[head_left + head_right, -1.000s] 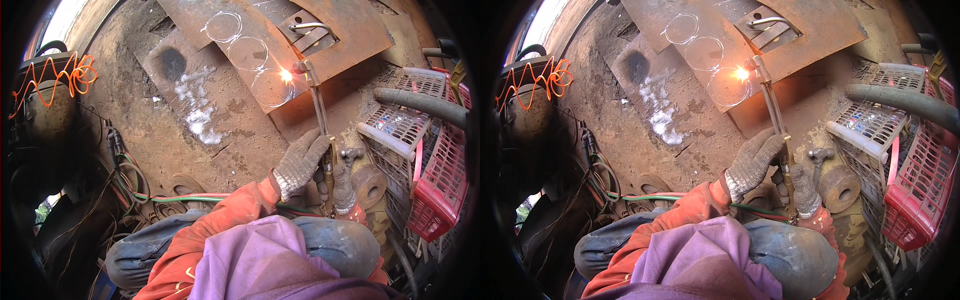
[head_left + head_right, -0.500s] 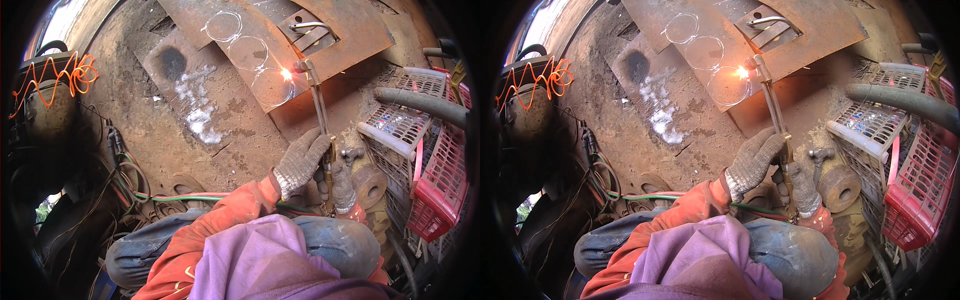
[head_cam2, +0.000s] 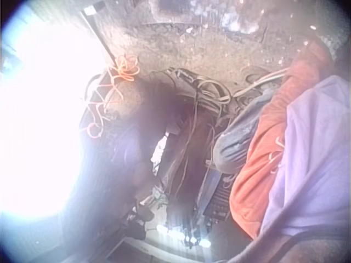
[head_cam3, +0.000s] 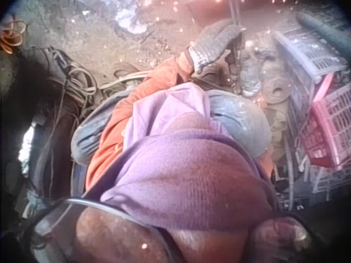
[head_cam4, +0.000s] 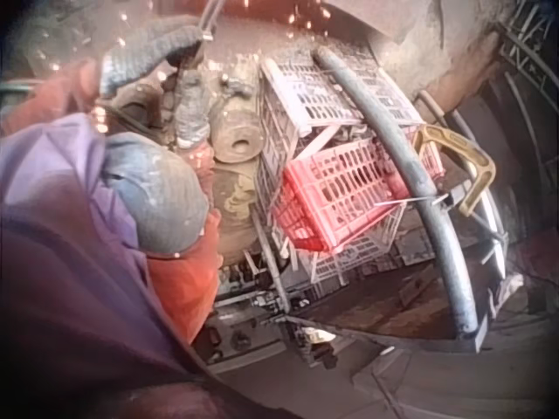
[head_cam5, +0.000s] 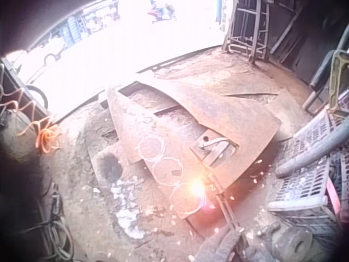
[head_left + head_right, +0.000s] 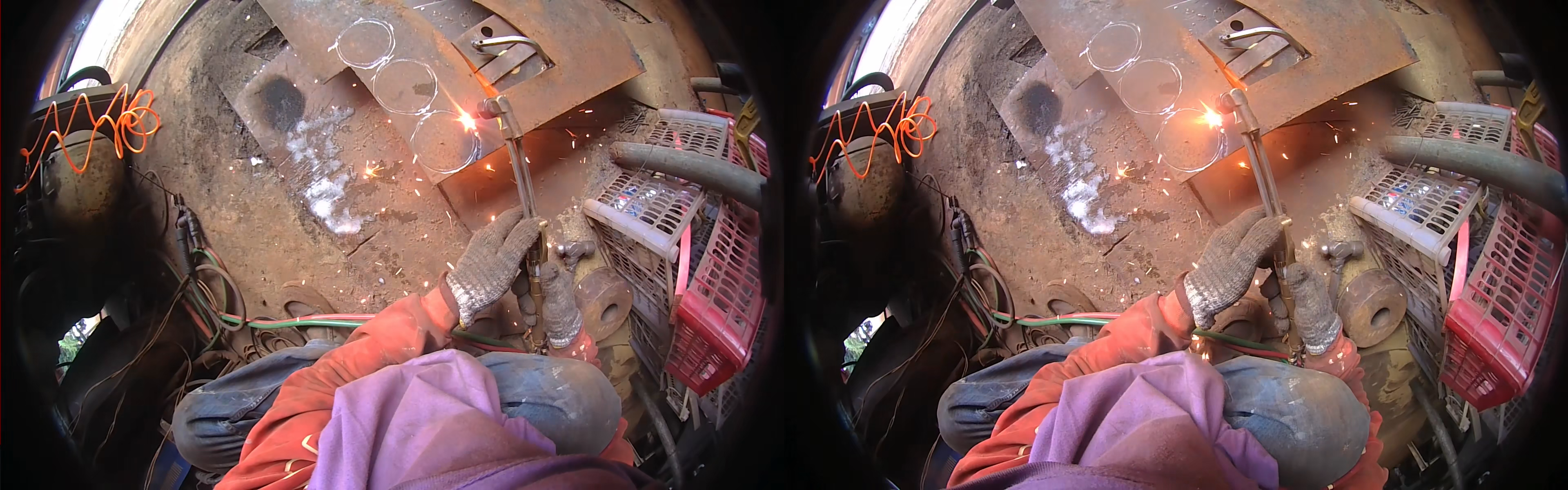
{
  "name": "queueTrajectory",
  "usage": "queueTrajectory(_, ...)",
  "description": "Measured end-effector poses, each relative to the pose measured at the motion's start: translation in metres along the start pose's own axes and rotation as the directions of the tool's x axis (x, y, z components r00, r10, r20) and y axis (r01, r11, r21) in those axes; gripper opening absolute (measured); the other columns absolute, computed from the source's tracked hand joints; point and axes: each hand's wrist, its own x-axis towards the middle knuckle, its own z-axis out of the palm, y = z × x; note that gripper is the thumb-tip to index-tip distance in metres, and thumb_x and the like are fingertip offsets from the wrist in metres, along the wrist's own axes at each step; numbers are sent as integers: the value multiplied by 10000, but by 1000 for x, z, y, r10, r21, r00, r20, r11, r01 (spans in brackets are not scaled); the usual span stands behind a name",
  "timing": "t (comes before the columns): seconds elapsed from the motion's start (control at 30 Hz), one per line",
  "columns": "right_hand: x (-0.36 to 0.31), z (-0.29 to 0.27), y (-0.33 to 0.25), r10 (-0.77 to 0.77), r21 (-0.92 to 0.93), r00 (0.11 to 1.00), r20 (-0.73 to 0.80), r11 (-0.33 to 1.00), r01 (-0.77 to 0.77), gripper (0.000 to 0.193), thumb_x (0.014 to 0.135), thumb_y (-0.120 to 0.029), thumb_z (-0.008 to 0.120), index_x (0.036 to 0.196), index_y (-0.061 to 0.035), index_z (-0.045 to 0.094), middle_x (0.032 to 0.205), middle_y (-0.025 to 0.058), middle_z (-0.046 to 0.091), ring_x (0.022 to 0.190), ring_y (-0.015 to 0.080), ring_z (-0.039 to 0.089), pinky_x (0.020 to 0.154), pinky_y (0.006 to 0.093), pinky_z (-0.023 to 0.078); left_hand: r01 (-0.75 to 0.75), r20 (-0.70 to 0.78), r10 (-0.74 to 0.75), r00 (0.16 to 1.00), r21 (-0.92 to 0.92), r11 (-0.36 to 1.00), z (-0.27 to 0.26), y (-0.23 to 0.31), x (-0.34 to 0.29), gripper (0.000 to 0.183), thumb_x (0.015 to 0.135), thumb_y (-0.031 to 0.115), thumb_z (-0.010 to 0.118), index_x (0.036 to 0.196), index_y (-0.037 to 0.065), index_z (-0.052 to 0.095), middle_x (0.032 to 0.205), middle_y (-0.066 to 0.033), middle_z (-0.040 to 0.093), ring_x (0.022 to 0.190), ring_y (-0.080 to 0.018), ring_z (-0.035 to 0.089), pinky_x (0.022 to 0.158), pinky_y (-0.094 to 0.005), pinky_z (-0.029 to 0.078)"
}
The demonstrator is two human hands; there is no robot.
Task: The person cuts several circles out of a metal sheet using a torch and then uses a hammer to knock one of the cut pieces out of the sheet.
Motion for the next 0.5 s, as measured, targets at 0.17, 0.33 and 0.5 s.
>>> queueTrajectory(0.17, 1, 2, 0, -11, -16, 1000, -23, 1000, 11, 574, 904, -642, 542, 959, -78, 632, 639, 20, 574, 466, 111, 499, 410, 236, 392, -44, -8, 44, 999, -22, 999, 1, -1, 1, 309, 1022, 246, 507, 1219, 29, 605, 987, -73, 647, 858, -134, 606, 761, -292, 513)
queueTrajectory(0.33, -2, 1, -3, 14, -12, 1000, -8, 1000, -14, 558, 899, -639, 554, 975, -92, 638, 654, 10, 586, 480, 100, 505, 418, 228, 399, 90, 0, -91, 996, -129, 988, 3, 12, -2, 308, 1020, 253, 511, 1207, 28, 609, 994, -78, 644, 859, -141, 603, 770, -302, 514)
queueTrajectory(0.5, 0, 7, -6, 1, -7, 1000, -29, 1000, -1, 550, 904, -635, 550, 981, -97, 640, 662, 6, 594, 497, 91, 512, 439, 223, 416, -31, -73, 29, 997, -25, 999, 4, 0, 0, 329, 1014, 257, 521, 1230, 23, 605, 1005, -83, 644, 876, -148, 605, 788, -305, 512)
